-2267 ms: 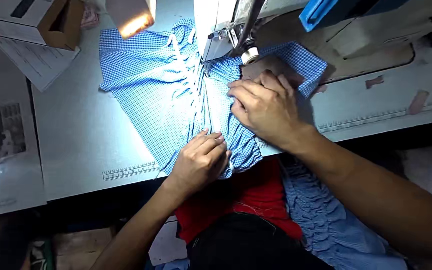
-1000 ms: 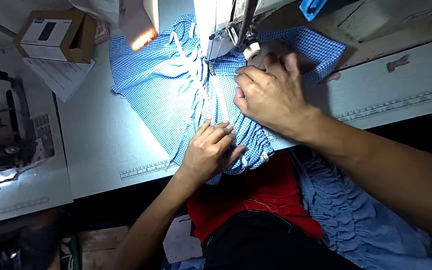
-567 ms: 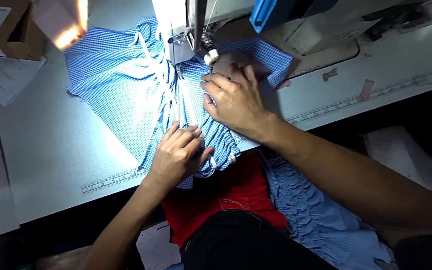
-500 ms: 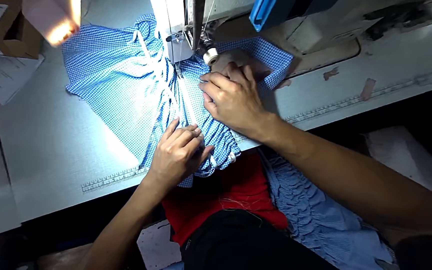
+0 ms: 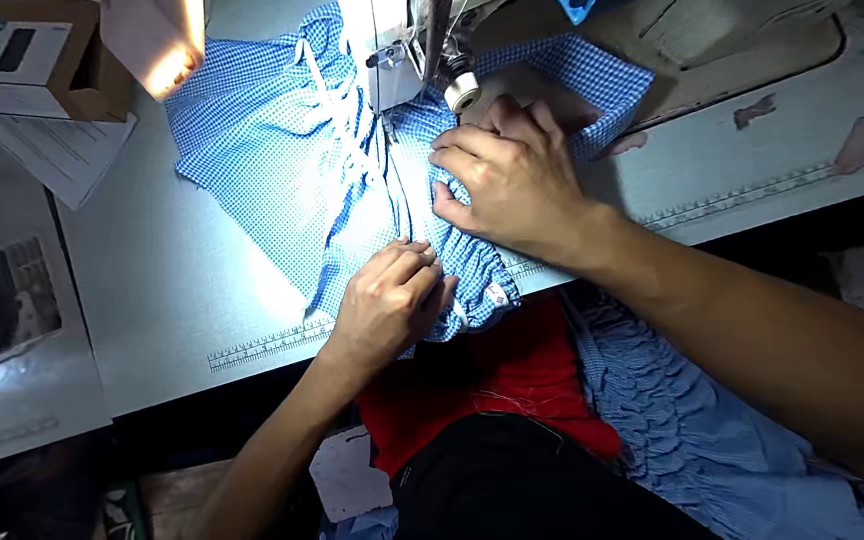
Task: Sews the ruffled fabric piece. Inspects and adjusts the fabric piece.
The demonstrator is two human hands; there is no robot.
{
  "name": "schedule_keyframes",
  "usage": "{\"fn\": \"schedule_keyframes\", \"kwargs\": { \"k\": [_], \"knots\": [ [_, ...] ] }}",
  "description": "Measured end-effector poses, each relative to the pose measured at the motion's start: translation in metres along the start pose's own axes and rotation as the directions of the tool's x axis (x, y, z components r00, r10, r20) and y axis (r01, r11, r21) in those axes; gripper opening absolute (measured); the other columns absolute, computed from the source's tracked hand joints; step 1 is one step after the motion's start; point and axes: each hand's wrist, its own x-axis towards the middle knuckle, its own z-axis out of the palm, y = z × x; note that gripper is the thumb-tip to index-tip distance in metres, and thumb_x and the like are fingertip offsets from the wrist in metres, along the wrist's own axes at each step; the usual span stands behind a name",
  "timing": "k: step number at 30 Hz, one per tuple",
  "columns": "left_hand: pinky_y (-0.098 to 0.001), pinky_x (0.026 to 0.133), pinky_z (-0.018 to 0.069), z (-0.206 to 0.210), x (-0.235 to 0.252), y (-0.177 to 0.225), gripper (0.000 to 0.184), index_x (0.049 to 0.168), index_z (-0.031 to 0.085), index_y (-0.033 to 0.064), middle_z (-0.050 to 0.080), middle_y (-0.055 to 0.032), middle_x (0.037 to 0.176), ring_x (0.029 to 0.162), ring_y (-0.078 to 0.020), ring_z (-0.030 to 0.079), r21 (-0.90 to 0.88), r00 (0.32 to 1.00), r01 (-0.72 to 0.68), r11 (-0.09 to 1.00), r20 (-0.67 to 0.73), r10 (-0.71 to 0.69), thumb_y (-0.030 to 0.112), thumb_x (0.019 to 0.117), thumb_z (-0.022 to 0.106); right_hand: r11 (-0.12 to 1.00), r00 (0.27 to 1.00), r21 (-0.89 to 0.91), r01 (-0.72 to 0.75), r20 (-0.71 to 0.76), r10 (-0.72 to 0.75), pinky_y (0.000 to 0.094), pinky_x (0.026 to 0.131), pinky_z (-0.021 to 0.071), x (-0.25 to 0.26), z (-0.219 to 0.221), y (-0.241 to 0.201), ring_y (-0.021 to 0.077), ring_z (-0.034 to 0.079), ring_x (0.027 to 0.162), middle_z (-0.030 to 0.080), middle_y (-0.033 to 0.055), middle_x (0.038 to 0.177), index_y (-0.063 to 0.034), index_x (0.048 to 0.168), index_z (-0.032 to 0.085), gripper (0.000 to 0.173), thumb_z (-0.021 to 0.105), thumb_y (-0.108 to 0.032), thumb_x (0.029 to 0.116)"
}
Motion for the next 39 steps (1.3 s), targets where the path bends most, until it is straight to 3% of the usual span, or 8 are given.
{"fn": "schedule_keyframes", "kwargs": {
  "k": [8, 13, 16, 21, 25, 30, 34, 39],
  "knots": [
    [-0.0377, 0.107, 0.0533, 0.0010, 0.0007, 0.0013, 0.029, 0.099, 0.079, 0.0048, 0.076, -0.0110, 0.110, 0.117, -0.0234, 0.070, 0.028, 1.000, 0.007, 1.000, 0.011, -0.007, 0.032, 0.0975, 0.069, 1.000, 1.000, 0.022, 0.005, 0.013, -0.005, 0.0578, 0.092, 0.0418, -0.0026, -0.0004, 0.0027, 0.0384, 0.057, 0.120, 0.065, 0.0094, 0.133, -0.0107, 0.117, 0.071, 0.040, 0.048, -0.039, 0.1030],
    [-0.0378, 0.107, 0.0528, 0.0015, 0.0020, 0.0020, 0.032, 0.102, 0.079, 0.0047, 0.076, -0.0113, 0.113, 0.118, -0.0238, 0.069, 0.054, 1.000, 0.016, 0.998, 0.014, -0.017, 0.035, 0.0969, 0.069, 0.997, 0.997, 0.039, 0.069, -0.031, -0.068, 0.0530, 0.085, 0.0419, -0.0031, 0.0018, 0.0019, 0.0376, 0.060, 0.106, 0.069, 0.0114, 0.117, -0.0082, 0.110, 0.070, 0.025, 0.047, -0.014, 0.1034],
    [-0.0390, 0.108, 0.0521, -0.0002, 0.0022, 0.0030, 0.042, 0.107, 0.079, 0.0043, 0.075, -0.0117, 0.116, 0.120, -0.0239, 0.069, 0.072, 0.999, 0.026, 0.997, 0.037, -0.029, 0.044, 0.0953, 0.069, 1.000, 1.000, 0.004, 0.015, 0.005, -0.015, 0.0570, 0.090, 0.0409, -0.0019, -0.0007, 0.0024, 0.0384, 0.059, 0.115, 0.068, 0.0095, 0.127, -0.0111, 0.117, 0.072, 0.037, 0.046, -0.034, 0.1027],
    [-0.0380, 0.109, 0.0521, 0.0007, 0.0036, 0.0004, 0.037, 0.108, 0.078, 0.0037, 0.075, -0.0121, 0.115, 0.121, -0.0243, 0.068, 0.059, 0.999, 0.023, 0.998, 0.038, -0.026, 0.038, 0.0966, 0.070, 0.997, 0.997, 0.038, 0.071, -0.028, -0.070, 0.0542, 0.087, 0.0418, -0.0018, 0.0024, 0.0032, 0.0377, 0.059, 0.112, 0.067, 0.0107, 0.127, -0.0082, 0.114, 0.070, 0.027, 0.046, -0.012, 0.1039],
    [-0.0369, 0.107, 0.0523, 0.0003, 0.0036, 0.0003, 0.033, 0.107, 0.079, 0.0043, 0.076, -0.0113, 0.115, 0.120, -0.0233, 0.068, 0.069, 0.999, 0.016, 0.998, 0.033, -0.018, 0.035, 0.0989, 0.067, 1.000, 0.999, 0.026, 0.007, 0.032, -0.008, 0.0593, 0.093, 0.0386, -0.0008, -0.0004, 0.0024, 0.0390, 0.056, 0.120, 0.065, 0.0091, 0.135, -0.0121, 0.121, 0.071, 0.039, 0.044, -0.034, 0.1031],
    [-0.0382, 0.109, 0.0518, 0.0002, 0.0036, 0.0003, 0.037, 0.108, 0.078, 0.0043, 0.075, -0.0116, 0.117, 0.121, -0.0239, 0.068, 0.066, 0.999, 0.017, 0.998, 0.047, -0.020, 0.038, 0.0971, 0.069, 0.999, 0.998, 0.007, 0.054, 0.011, -0.054, 0.0533, 0.086, 0.0394, -0.0009, -0.0001, 0.0013, 0.0374, 0.058, 0.110, 0.067, 0.0115, 0.124, -0.0080, 0.115, 0.068, 0.027, 0.043, -0.008, 0.1037],
    [-0.0379, 0.108, 0.0519, -0.0006, 0.0028, 0.0009, 0.036, 0.108, 0.078, 0.0046, 0.075, -0.0113, 0.117, 0.120, -0.0237, 0.068, 0.068, 0.998, 0.026, 0.997, 0.050, -0.030, 0.038, 0.0966, 0.069, 1.000, 0.999, 0.013, -0.006, 0.046, 0.006, 0.0621, 0.095, 0.0372, -0.0002, -0.0016, 0.0022, 0.0409, 0.055, 0.122, 0.064, 0.0120, 0.135, -0.0104, 0.122, 0.069, 0.040, 0.041, -0.032, 0.1028],
    [-0.0363, 0.107, 0.0525, -0.0010, 0.0050, 0.0007, 0.035, 0.108, 0.079, 0.0049, 0.075, -0.0113, 0.118, 0.120, -0.0235, 0.068, 0.074, 0.998, 0.024, 0.997, 0.056, -0.028, 0.037, 0.0977, 0.068, 0.998, 0.999, 0.034, 0.049, 0.015, -0.050, 0.0551, 0.087, 0.0398, -0.0033, 0.0006, 0.0032, 0.0383, 0.058, 0.112, 0.067, 0.0117, 0.122, -0.0078, 0.114, 0.068, 0.027, 0.044, -0.013, 0.1037]
  ]
}}
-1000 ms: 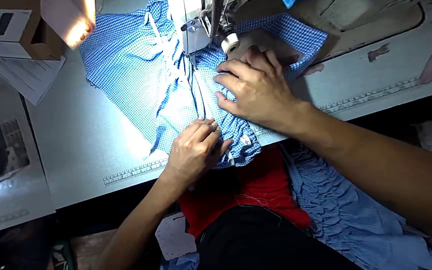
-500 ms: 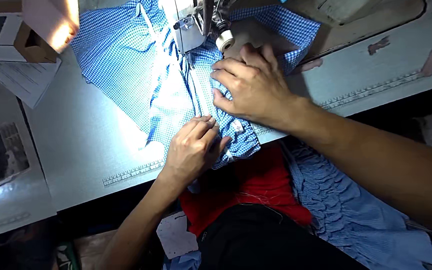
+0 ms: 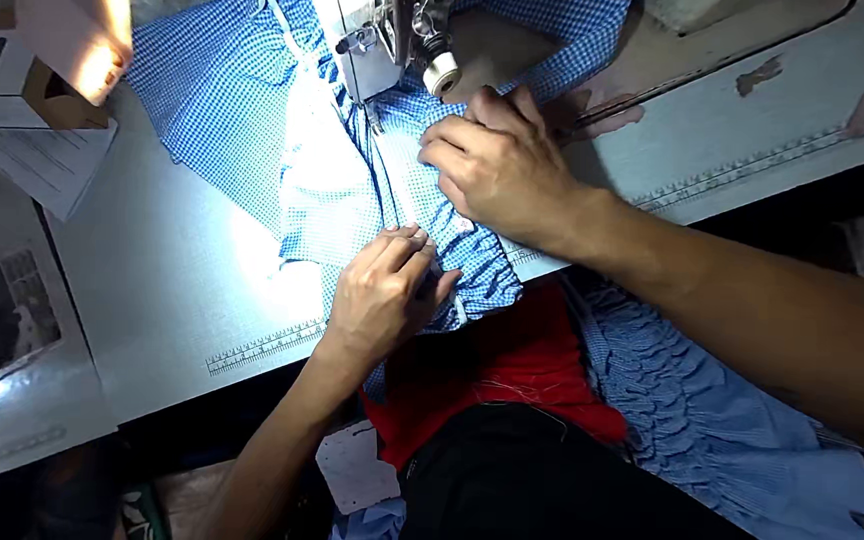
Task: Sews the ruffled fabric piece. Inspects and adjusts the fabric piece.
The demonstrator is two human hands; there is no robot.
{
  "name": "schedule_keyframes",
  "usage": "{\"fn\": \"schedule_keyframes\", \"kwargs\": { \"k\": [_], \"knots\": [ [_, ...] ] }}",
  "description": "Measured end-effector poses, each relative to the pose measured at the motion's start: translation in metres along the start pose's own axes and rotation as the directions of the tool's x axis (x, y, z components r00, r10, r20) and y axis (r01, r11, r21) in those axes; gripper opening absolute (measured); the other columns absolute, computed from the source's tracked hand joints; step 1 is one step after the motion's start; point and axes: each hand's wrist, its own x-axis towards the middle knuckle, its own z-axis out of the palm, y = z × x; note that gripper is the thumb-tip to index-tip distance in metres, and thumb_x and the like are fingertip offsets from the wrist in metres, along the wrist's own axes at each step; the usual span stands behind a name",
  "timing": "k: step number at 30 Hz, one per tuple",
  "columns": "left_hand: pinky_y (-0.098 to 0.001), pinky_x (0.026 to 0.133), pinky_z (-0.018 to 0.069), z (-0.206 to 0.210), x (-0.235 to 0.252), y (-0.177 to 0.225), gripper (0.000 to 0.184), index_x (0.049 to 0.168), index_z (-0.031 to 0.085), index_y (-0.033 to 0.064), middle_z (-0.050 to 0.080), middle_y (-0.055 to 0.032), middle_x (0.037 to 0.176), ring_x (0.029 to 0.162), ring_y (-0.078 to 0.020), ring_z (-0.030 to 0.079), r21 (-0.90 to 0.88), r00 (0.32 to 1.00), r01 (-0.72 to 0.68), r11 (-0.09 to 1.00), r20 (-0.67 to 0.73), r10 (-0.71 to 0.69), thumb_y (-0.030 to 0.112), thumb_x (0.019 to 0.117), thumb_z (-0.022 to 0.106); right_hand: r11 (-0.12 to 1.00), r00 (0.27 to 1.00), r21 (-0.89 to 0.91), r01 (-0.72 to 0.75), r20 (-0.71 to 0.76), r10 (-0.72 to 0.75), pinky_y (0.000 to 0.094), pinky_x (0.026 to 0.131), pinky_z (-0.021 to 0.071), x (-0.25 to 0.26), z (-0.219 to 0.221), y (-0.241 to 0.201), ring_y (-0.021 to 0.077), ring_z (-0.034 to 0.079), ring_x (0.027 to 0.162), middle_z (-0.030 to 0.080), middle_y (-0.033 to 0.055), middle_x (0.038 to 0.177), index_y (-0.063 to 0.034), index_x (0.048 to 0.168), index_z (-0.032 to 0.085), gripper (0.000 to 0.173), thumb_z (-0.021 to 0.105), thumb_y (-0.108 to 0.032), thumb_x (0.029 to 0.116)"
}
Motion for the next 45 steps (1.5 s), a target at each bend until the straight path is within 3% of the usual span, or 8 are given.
{"fn": "schedule_keyframes", "kwargs": {
  "k": [10, 14, 18, 22, 26, 37, 40, 45],
  "knots": [
    [-0.0361, 0.104, 0.0543, -0.001, 0.001, 0.003, 0.035, 0.104, 0.079, 0.0061, 0.076, -0.0099, 0.115, 0.119, -0.0226, 0.069, 0.002, 1.000, 0.017, 1.000, 0.002, -0.017, 0.038, 0.0974, 0.068, 0.998, 0.998, 0.022, -0.056, 0.020, 0.055, 0.0611, 0.095, 0.0380, 0.001, 0.001, -0.001, 0.0390, 0.056, 0.121, 0.066, 0.0112, 0.128, -0.0089, 0.117, 0.070, 0.038, 0.045, -0.034, 0.1030],
    [-0.0350, 0.103, 0.0549, 0.001, 0.000, 0.001, 0.036, 0.107, 0.079, 0.0059, 0.075, -0.0098, 0.117, 0.119, -0.0220, 0.069, 0.008, 1.000, 0.023, 1.000, 0.006, -0.023, 0.040, 0.0969, 0.069, 1.000, 1.000, 0.006, -0.024, -0.003, 0.024, 0.0568, 0.089, 0.0401, 0.001, 0.001, -0.001, 0.0394, 0.057, 0.115, 0.067, 0.0132, 0.123, -0.0074, 0.116, 0.068, 0.028, 0.043, -0.011, 0.1033],
    [-0.0350, 0.103, 0.0548, 0.000, 0.001, 0.001, 0.035, 0.108, 0.079, 0.0062, 0.075, -0.0097, 0.118, 0.119, -0.0216, 0.068, 0.012, 1.000, 0.026, 1.000, 0.007, -0.026, 0.039, 0.0974, 0.068, 0.998, 0.997, -0.015, -0.068, 0.032, 0.068, 0.0637, 0.099, 0.0367, 0.002, -0.001, 0.000, 0.0416, 0.055, 0.124, 0.063, 0.0131, 0.137, -0.0092, 0.121, 0.069, 0.045, 0.041, -0.041, 0.1060],
    [-0.0355, 0.103, 0.0549, 0.001, 0.001, -0.001, 0.035, 0.107, 0.079, 0.0067, 0.075, -0.0093, 0.118, 0.120, -0.0216, 0.068, 0.015, 0.999, 0.034, 0.999, 0.016, -0.034, 0.039, 0.0979, 0.067, 1.000, 1.000, 0.001, 0.012, -0.023, -0.012, 0.0572, 0.090, 0.0387, 0.001, 0.002, 0.001, 0.0385, 0.057, 0.114, 0.067, 0.0117, 0.125, -0.0089, 0.115, 0.069, 0.027, 0.044, -0.014, 0.1049],
    [-0.0351, 0.102, 0.0547, -0.001, 0.002, -0.002, 0.037, 0.109, 0.078, 0.0071, 0.074, -0.0095, 0.119, 0.120, -0.0218, 0.067, 0.027, 0.999, 0.042, 0.999, 0.028, -0.042, 0.040, 0.0979, 0.067, 0.999, 0.999, 0.012, -0.037, 0.020, 0.036, 0.0623, 0.096, 0.0362, 0.003, 0.000, 0.000, 0.0409, 0.054, 0.123, 0.062, 0.0128, 0.136, -0.0113, 0.120, 0.071, 0.038, 0.043, -0.032, 0.1032],
    [-0.0350, 0.103, 0.0546, -0.001, 0.003, 0.000, 0.034, 0.106, 0.079, 0.0069, 0.075, -0.0094, 0.118, 0.119, -0.0216, 0.068, 0.001, 0.999, 0.035, 0.999, 0.030, -0.035, 0.037, 0.0983, 0.067, 1.000, 1.000, 0.024, -0.004, 0.013, 0.003, 0.0581, 0.090, 0.0379, 0.007, -0.001, -0.002, 0.0393, 0.057, 0.113, 0.067, 0.0125, 0.122, -0.0070, 0.113, 0.069, 0.027, 0.045, -0.012, 0.1025],
    [-0.0349, 0.102, 0.0550, -0.001, 0.003, -0.001, 0.033, 0.106, 0.079, 0.0073, 0.075, -0.0094, 0.117, 0.119, -0.0217, 0.068, 0.005, 0.999, 0.032, 0.999, 0.020, -0.032, 0.037, 0.0984, 0.067, 0.999, 0.997, 0.011, -0.046, 0.055, 0.045, 0.0630, 0.096, 0.0366, 0.011, -0.003, -0.001, 0.0410, 0.057, 0.118, 0.066, 0.0133, 0.128, -0.0081, 0.119, 0.071, 0.037, 0.045, -0.030, 0.1029],
    [-0.0348, 0.101, 0.0554, -0.001, 0.003, -0.001, 0.031, 0.105, 0.079, 0.0071, 0.075, -0.0093, 0.117, 0.119, -0.0215, 0.069, 0.001, 0.999, 0.035, 0.999, 0.020, -0.035, 0.035, 0.0989, 0.066, 1.000, 1.000, 0.016, 0.001, 0.011, -0.001, 0.0583, 0.091, 0.0390, 0.009, -0.001, -0.001, 0.0386, 0.058, 0.109, 0.067, 0.0130, 0.117, -0.0072, 0.114, 0.069, 0.027, 0.043, -0.008, 0.1040]
  ]
}}
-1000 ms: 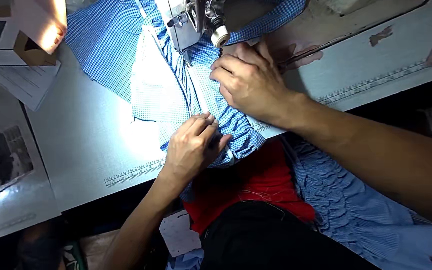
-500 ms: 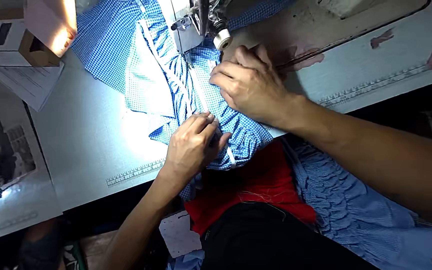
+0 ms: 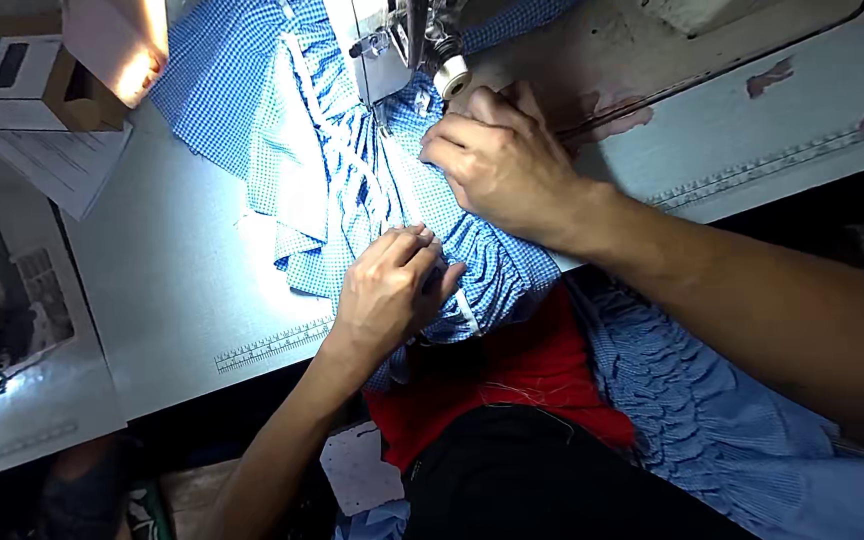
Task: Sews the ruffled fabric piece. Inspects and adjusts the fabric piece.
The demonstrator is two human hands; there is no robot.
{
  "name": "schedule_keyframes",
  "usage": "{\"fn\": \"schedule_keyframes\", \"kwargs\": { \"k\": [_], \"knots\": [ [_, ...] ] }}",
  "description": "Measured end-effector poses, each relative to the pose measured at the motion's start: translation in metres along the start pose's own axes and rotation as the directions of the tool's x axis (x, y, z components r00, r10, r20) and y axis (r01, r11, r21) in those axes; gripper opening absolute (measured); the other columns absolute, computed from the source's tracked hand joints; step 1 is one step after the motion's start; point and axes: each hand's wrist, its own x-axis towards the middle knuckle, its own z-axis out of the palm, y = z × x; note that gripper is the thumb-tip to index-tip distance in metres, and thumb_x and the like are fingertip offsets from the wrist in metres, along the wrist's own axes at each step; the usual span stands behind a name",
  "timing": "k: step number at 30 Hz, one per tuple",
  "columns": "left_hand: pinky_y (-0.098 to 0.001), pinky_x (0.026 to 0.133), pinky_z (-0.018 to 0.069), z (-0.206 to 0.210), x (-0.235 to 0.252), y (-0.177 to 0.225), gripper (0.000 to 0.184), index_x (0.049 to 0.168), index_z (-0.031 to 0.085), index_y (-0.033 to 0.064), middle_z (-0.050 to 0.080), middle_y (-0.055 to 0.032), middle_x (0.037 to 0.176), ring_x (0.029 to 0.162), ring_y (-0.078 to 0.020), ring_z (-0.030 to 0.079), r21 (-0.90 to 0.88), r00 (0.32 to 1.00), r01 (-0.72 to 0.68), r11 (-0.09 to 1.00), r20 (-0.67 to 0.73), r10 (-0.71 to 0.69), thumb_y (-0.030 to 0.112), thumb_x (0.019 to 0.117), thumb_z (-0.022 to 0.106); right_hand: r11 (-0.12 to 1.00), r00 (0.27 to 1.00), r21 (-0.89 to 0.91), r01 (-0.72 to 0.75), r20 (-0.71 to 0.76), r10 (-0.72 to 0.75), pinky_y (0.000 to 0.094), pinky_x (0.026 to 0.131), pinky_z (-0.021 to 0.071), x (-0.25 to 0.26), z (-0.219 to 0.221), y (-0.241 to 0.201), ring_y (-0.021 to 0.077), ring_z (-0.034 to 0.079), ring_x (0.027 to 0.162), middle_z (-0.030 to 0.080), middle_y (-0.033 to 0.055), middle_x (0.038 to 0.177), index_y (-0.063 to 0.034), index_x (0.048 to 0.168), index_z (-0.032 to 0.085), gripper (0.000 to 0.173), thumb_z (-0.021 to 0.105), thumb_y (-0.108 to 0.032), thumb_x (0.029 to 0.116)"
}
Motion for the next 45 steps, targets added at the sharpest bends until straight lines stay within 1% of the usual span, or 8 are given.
{"fn": "schedule_keyframes", "kwargs": {
  "k": [4, 8, 13, 26, 31, 34, 36, 45],
  "knots": [
    [-0.0343, 0.100, 0.0557, 0.001, 0.001, -0.003, 0.033, 0.108, 0.079, 0.0070, 0.075, -0.0097, 0.117, 0.118, -0.0218, 0.069, 0.008, 1.000, 0.007, 1.000, -0.001, -0.007, 0.036, 0.0991, 0.065, 0.998, 0.997, -0.006, -0.068, 0.038, 0.068, 0.0637, 0.098, 0.0344, -0.002, 0.000, -0.002, 0.0399, 0.056, 0.120, 0.064, 0.0118, 0.135, -0.0104, 0.124, 0.070, 0.048, 0.039, -0.040, 0.1021],
    [-0.0348, 0.101, 0.0554, 0.001, 0.003, -0.003, 0.032, 0.105, 0.079, 0.0076, 0.075, -0.0094, 0.117, 0.119, -0.0215, 0.069, -0.014, 1.000, 0.007, 1.000, -0.003, -0.007, 0.036, 0.0990, 0.066, 0.999, 1.000, 0.044, -0.011, -0.028, 0.012, 0.0556, 0.089, 0.0394, -0.002, 0.003, -0.002, 0.0367, 0.057, 0.111, 0.066, 0.0099, 0.124, -0.0111, 0.119, 0.068, 0.029, 0.044, -0.011, 0.1018],
    [-0.0346, 0.100, 0.0555, 0.000, 0.004, -0.002, 0.033, 0.105, 0.079, 0.0077, 0.075, -0.0092, 0.117, 0.117, -0.0216, 0.069, 0.011, 1.000, 0.021, 1.000, 0.003, -0.021, 0.037, 0.0990, 0.065, 0.998, 0.999, 0.059, -0.035, -0.003, 0.035, 0.0574, 0.092, 0.0382, -0.002, 0.002, 0.001, 0.0369, 0.056, 0.116, 0.066, 0.0095, 0.126, -0.0117, 0.114, 0.072, 0.035, 0.048, -0.033, 0.1004],
    [-0.0340, 0.101, 0.0552, -0.002, 0.008, -0.001, 0.021, 0.103, 0.079, 0.0089, 0.075, -0.0069, 0.116, 0.119, -0.0196, 0.068, -0.029, 0.998, 0.055, 0.998, 0.034, -0.054, 0.022, 0.1000, 0.063, 0.999, 0.999, 0.041, -0.032, 0.012, 0.031, 0.0572, 0.090, 0.0395, 0.002, 0.000, -0.006, 0.0389, 0.057, 0.112, 0.065, 0.0116, 0.128, -0.0121, 0.125, 0.067, 0.032, 0.044, -0.013, 0.1025],
    [-0.0345, 0.100, 0.0558, -0.003, 0.010, 0.001, 0.027, 0.103, 0.079, 0.0080, 0.076, -0.0078, 0.116, 0.118, -0.0204, 0.069, -0.032, 0.998, 0.066, 0.997, 0.021, -0.065, 0.029, 0.1026, 0.062, 0.996, 0.995, 0.012, -0.091, 0.048, 0.091, 0.0639, 0.094, 0.0367, 0.003, 0.001, -0.006, 0.0416, 0.054, 0.122, 0.060, 0.0121, 0.140, -0.0109, 0.121, 0.069, 0.044, 0.040, -0.039, 0.1046],
    [-0.0354, 0.098, 0.0567, -0.003, 0.013, 0.003, 0.033, 0.103, 0.079, 0.0077, 0.075, -0.0092, 0.116, 0.116, -0.0216, 0.069, -0.011, 0.996, 0.088, 0.996, 0.013, -0.088, 0.037, 0.1010, 0.064, 0.997, 0.997, 0.033, -0.076, 0.034, 0.074, 0.0607, 0.092, 0.0398, 0.003, -0.001, -0.007, 0.0411, 0.054, 0.122, 0.058, 0.0114, 0.143, -0.0130, 0.131, 0.066, 0.036, 0.044, -0.022, 0.1044],
    [-0.0348, 0.097, 0.0568, 0.001, 0.014, 0.004, 0.031, 0.102, 0.079, 0.0088, 0.075, -0.0088, 0.115, 0.115, -0.0215, 0.070, 0.011, 0.996, 0.095, 0.995, -0.005, -0.095, 0.037, 0.0993, 0.067, 0.998, 0.999, 0.048, -0.031, -0.010, 0.032, 0.0562, 0.089, 0.0406, 0.003, 0.003, -0.007, 0.0390, 0.056, 0.115, 0.063, 0.0112, 0.131, -0.0114, 0.119, 0.069, 0.029, 0.044, -0.011, 0.1030],
    [-0.0340, 0.100, 0.0553, -0.001, 0.017, -0.002, 0.023, 0.105, 0.079, 0.0094, 0.075, -0.0082, 0.117, 0.118, -0.0214, 0.069, 0.011, 0.996, 0.082, 0.997, 0.015, -0.082, 0.025, 0.1007, 0.063, 0.997, 0.997, 0.006, -0.074, -0.026, 0.074, 0.0579, 0.090, 0.0410, 0.007, 0.006, -0.005, 0.0401, 0.057, 0.117, 0.066, 0.0136, 0.123, -0.0074, 0.117, 0.068, 0.030, 0.042, -0.018, 0.1064]
  ]
}}
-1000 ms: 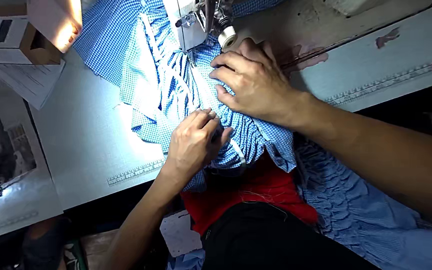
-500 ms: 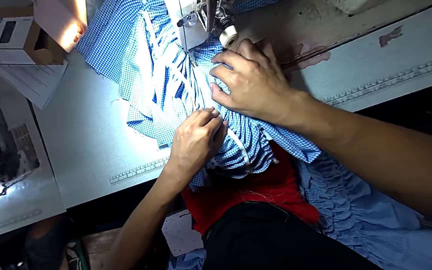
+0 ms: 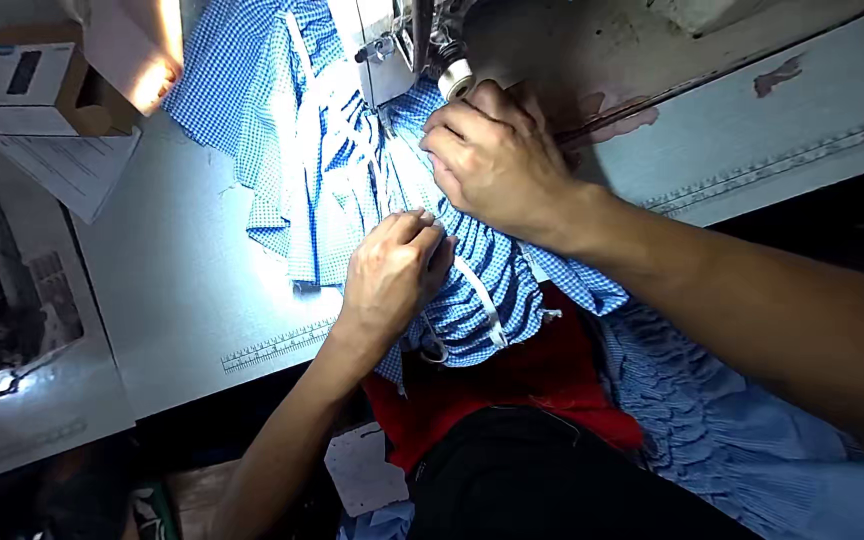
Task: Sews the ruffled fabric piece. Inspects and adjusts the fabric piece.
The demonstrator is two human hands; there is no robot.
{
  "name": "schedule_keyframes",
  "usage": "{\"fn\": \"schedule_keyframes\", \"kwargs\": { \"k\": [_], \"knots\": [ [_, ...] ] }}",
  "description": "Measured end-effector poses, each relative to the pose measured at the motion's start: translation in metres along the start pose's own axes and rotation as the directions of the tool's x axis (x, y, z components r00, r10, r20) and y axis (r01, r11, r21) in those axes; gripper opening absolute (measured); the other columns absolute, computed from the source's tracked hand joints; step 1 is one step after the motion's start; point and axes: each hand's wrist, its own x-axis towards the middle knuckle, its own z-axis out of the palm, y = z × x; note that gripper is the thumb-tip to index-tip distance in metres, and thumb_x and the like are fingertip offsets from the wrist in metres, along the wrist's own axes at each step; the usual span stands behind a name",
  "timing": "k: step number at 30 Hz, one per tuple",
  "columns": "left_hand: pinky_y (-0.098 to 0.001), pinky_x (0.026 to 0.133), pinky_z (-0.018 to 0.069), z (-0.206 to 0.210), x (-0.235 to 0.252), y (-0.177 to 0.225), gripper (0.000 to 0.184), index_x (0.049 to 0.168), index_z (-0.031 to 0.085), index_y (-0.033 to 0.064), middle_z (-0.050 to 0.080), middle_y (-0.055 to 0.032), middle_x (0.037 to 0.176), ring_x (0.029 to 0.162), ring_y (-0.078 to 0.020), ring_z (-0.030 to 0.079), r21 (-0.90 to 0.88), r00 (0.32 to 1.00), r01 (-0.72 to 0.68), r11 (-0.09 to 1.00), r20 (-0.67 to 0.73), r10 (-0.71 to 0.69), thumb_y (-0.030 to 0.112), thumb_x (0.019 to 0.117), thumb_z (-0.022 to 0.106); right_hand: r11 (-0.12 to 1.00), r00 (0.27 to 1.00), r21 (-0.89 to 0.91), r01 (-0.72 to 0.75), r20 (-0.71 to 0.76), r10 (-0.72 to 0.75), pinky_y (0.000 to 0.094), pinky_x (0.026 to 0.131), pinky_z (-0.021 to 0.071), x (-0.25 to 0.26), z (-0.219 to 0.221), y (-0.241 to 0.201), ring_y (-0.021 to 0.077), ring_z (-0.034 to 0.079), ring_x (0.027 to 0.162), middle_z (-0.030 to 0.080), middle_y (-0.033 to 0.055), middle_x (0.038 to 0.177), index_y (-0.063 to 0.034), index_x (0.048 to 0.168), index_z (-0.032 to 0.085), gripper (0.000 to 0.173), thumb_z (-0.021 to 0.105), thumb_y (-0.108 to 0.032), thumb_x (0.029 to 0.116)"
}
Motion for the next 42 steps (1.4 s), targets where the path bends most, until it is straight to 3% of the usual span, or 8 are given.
{"fn": "schedule_keyframes", "kwargs": {
  "k": [10, 14, 21, 25, 29, 33, 37, 42],
  "knots": [
    [-0.0355, 0.098, 0.0567, -0.0020, -0.0016, 0.0013, 0.028, 0.094, 0.078, 0.0077, 0.076, -0.0077, 0.109, 0.114, -0.0213, 0.070, -0.054, 1.000, -0.022, 0.998, -0.011, 0.021, 0.031, 0.1011, 0.065, 0.998, 0.999, 0.044, 0.046, -0.005, -0.046, 0.0573, 0.089, 0.0398, -0.0055, -0.0015, 0.0015, 0.0391, 0.057, 0.112, 0.065, 0.0108, 0.126, -0.0107, 0.115, 0.069, 0.029, 0.044, -0.015, 0.1029],
    [-0.0351, 0.099, 0.0561, -0.0004, -0.0028, -0.0001, 0.027, 0.096, 0.079, 0.0077, 0.077, -0.0079, 0.110, 0.115, -0.0214, 0.070, -0.037, 1.000, -0.027, 0.999, -0.012, 0.027, 0.031, 0.1004, 0.066, 1.000, 1.000, 0.009, 0.008, 0.012, -0.008, 0.0604, 0.091, 0.0394, -0.0030, -0.0002, 0.0037, 0.0402, 0.057, 0.115, 0.066, 0.0114, 0.128, -0.0095, 0.116, 0.071, 0.037, 0.044, -0.033, 0.1050],
    [-0.0361, 0.097, 0.0567, -0.0023, 0.0007, -0.0008, 0.023, 0.099, 0.079, 0.0088, 0.076, -0.0082, 0.112, 0.114, -0.0213, 0.070, -0.014, 1.000, -0.012, 1.000, 0.003, 0.012, 0.028, 0.0994, 0.066, 0.999, 0.999, 0.021, 0.044, -0.032, -0.043, 0.0566, 0.089, 0.0427, 0.0003, 0.0023, 0.0031, 0.0398, 0.057, 0.116, 0.064, 0.0110, 0.130, -0.0119, 0.122, 0.068, 0.031, 0.043, -0.012, 0.1042],
    [-0.0344, 0.094, 0.0576, -0.0022, -0.0004, -0.0006, 0.020, 0.099, 0.079, 0.0101, 0.076, -0.0070, 0.111, 0.111, -0.0194, 0.070, -0.014, 1.000, -0.010, 1.000, 0.005, 0.010, 0.025, 0.0999, 0.065, 1.000, 1.000, 0.007, 0.010, 0.019, -0.010, 0.0638, 0.095, 0.0374, -0.0001, 0.0000, 0.0048, 0.0406, 0.056, 0.118, 0.065, 0.0104, 0.130, -0.0108, 0.117, 0.070, 0.036, 0.043, -0.032, 0.1050],
    [-0.0352, 0.095, 0.0572, -0.0027, -0.0001, -0.0013, 0.022, 0.098, 0.079, 0.0097, 0.076, -0.0074, 0.110, 0.113, -0.0203, 0.070, -0.029, 1.000, -0.016, 0.999, 0.006, 0.017, 0.027, 0.0997, 0.065, 0.999, 0.999, 0.024, 0.042, 0.023, -0.043, 0.0607, 0.092, 0.0403, 0.0009, -0.0031, 0.0023, 0.0413, 0.056, 0.117, 0.065, 0.0122, 0.126, -0.0101, 0.121, 0.067, 0.029, 0.044, -0.009, 0.1024],
    [-0.0345, 0.091, 0.0583, -0.0019, -0.0007, -0.0014, 0.025, 0.096, 0.079, 0.0091, 0.076, -0.0076, 0.108, 0.108, -0.0199, 0.071, -0.012, 1.000, -0.024, 1.000, -0.020, 0.024, 0.031, 0.0982, 0.068, 0.999, 1.000, 0.034, 0.009, 0.025, -0.010, 0.0649, 0.094, 0.0383, 0.0007, 0.0003, 0.0038, 0.0422, 0.055, 0.119, 0.065, 0.0129, 0.128, -0.0078, 0.117, 0.069, 0.036, 0.045, -0.031, 0.1039],
    [-0.0345, 0.093, 0.0575, -0.0007, -0.0004, -0.0014, 0.022, 0.097, 0.079, 0.0099, 0.076, -0.0073, 0.110, 0.110, -0.0201, 0.071, -0.009, 0.999, -0.029, 1.000, -0.018, 0.028, 0.028, 0.0987, 0.066, 0.997, 0.998, 0.040, 0.068, 0.003, -0.068, 0.0601, 0.091, 0.0404, -0.0030, -0.0008, 0.0043, 0.0404, 0.057, 0.113, 0.066, 0.0122, 0.122, -0.0099, 0.118, 0.068, 0.028, 0.045, -0.012, 0.1030],
    [-0.0342, 0.095, 0.0572, -0.0004, -0.0014, -0.0028, 0.021, 0.100, 0.080, 0.0096, 0.076, -0.0067, 0.110, 0.112, -0.0196, 0.070, -0.024, 1.000, -0.024, 0.999, -0.015, 0.024, 0.025, 0.0998, 0.066, 1.000, 0.999, 0.018, 0.016, 0.039, -0.016, 0.0639, 0.094, 0.0380, -0.0004, -0.0006, 0.0078, 0.0413, 0.057, 0.115, 0.067, 0.0126, 0.122, -0.0089, 0.116, 0.068, 0.032, 0.044, -0.026, 0.1040]
  ]
}}
